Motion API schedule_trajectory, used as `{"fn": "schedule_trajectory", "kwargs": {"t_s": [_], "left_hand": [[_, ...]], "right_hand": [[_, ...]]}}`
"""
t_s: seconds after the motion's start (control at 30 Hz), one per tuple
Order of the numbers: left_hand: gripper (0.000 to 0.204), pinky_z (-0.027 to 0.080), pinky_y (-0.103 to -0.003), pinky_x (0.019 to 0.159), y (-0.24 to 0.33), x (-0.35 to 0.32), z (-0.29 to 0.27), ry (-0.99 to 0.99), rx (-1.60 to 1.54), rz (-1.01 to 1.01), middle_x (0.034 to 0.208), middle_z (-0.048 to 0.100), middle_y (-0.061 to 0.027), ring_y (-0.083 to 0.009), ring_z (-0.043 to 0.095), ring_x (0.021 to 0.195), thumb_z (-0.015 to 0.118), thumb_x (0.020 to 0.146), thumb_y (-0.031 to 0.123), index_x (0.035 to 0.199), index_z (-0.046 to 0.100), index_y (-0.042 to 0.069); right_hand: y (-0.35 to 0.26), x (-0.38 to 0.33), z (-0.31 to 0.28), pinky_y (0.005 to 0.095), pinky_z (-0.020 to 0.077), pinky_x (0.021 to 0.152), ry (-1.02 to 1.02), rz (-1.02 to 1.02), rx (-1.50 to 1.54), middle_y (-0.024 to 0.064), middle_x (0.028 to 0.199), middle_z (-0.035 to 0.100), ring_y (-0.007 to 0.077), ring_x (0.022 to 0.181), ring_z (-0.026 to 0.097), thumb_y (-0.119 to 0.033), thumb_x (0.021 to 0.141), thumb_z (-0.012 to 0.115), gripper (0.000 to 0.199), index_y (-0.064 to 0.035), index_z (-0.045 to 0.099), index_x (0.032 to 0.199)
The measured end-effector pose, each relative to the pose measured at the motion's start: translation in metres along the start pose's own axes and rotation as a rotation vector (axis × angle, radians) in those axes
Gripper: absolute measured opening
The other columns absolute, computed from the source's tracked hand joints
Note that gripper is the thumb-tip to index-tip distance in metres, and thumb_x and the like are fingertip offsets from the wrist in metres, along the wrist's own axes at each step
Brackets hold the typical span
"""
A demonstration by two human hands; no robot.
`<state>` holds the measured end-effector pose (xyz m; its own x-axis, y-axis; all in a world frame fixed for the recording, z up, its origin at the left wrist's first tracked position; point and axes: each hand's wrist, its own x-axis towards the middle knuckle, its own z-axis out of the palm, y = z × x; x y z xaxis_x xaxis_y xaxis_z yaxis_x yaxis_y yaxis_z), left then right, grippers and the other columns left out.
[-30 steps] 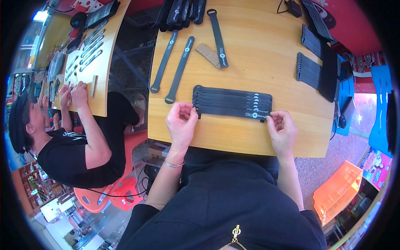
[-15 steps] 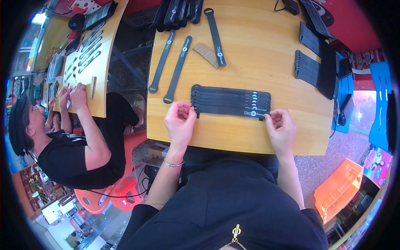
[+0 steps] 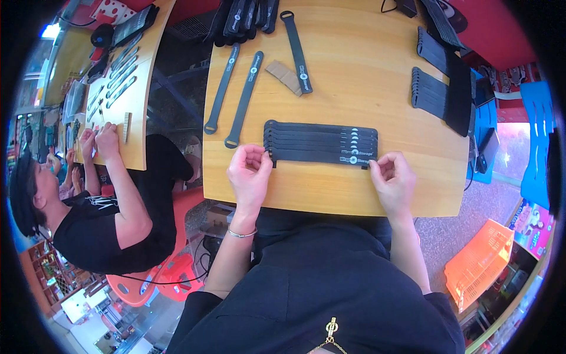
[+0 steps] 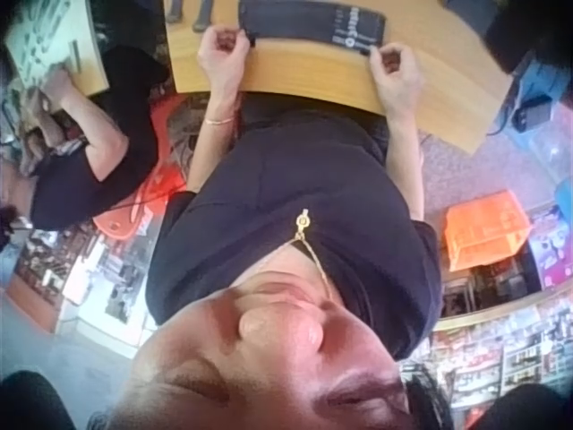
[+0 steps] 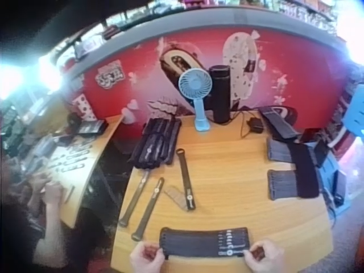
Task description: Organizing and stacking small black straps with metallic snaps onto a base holder.
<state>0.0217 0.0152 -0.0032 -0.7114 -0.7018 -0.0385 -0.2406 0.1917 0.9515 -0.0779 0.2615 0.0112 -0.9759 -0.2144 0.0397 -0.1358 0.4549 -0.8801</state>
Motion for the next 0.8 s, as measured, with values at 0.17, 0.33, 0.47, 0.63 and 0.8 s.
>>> {"fn": "schedule_trajectory", "kwargs": {"t_s": [0.17,0.33,0.47,0.63,0.8], "left_hand": [[0.011,0.042,-0.018,0.056,-0.0013,0.0000,0.0011,0.005,-0.019,-0.013,0.073,0.058,0.0002,-0.0045,0.051,0.062,0.065,0.079,-0.006,0.087,0.061,0.000],[0.011,0.042,-0.019,0.056,-0.0015,0.0004,0.0011,0.008,0.018,0.001,0.072,0.058,-0.0002,-0.0049,0.051,0.062,0.065,0.079,-0.006,0.087,0.061,0.000],[0.011,0.043,-0.018,0.057,-0.0014,0.0003,0.0011,0.005,0.023,0.009,0.072,0.059,0.0000,-0.0048,0.051,0.062,0.065,0.079,-0.005,0.087,0.061,0.000],[0.011,0.043,-0.018,0.057,0.0015,-0.0004,0.0015,-0.002,-0.010,-0.014,0.073,0.059,0.0002,-0.0043,0.051,0.062,0.065,0.079,-0.005,0.087,0.061,0.000],[0.011,0.043,-0.017,0.057,-0.0007,-0.0002,0.0010,0.000,-0.007,-0.009,0.073,0.059,0.0003,-0.0043,0.051,0.062,0.065,0.079,-0.005,0.087,0.061,0.000]], "right_hand": [[0.0006,-0.0001,0.0007,0.0201,0.0441,0.049,0.002,0.000,0.005,0.0004,0.069,0.057,0.0056,0.057,0.055,0.001,0.077,0.071,0.016,-0.0035,0.056,0.079],[-0.0011,0.0010,0.0018,0.0213,0.0440,0.049,0.022,-0.013,-0.027,0.0015,0.069,0.057,0.0067,0.056,0.055,0.001,0.078,0.071,0.016,-0.0032,0.055,0.079],[0.0001,0.0014,0.0026,0.0217,0.0441,0.049,0.028,-0.015,-0.044,0.0018,0.069,0.057,0.0069,0.056,0.054,0.000,0.078,0.071,0.017,-0.0031,0.055,0.079],[0.0007,0.0016,0.0031,0.0218,0.0438,0.049,0.033,-0.009,-0.041,0.0018,0.070,0.057,0.0068,0.056,0.054,0.000,0.078,0.071,0.017,-0.0033,0.055,0.081],[-0.0027,0.0021,0.0033,0.0217,0.0437,0.049,0.032,0.009,-0.050,0.0016,0.069,0.057,0.0069,0.056,0.054,0.000,0.078,0.071,0.017,-0.0034,0.055,0.081]]}}
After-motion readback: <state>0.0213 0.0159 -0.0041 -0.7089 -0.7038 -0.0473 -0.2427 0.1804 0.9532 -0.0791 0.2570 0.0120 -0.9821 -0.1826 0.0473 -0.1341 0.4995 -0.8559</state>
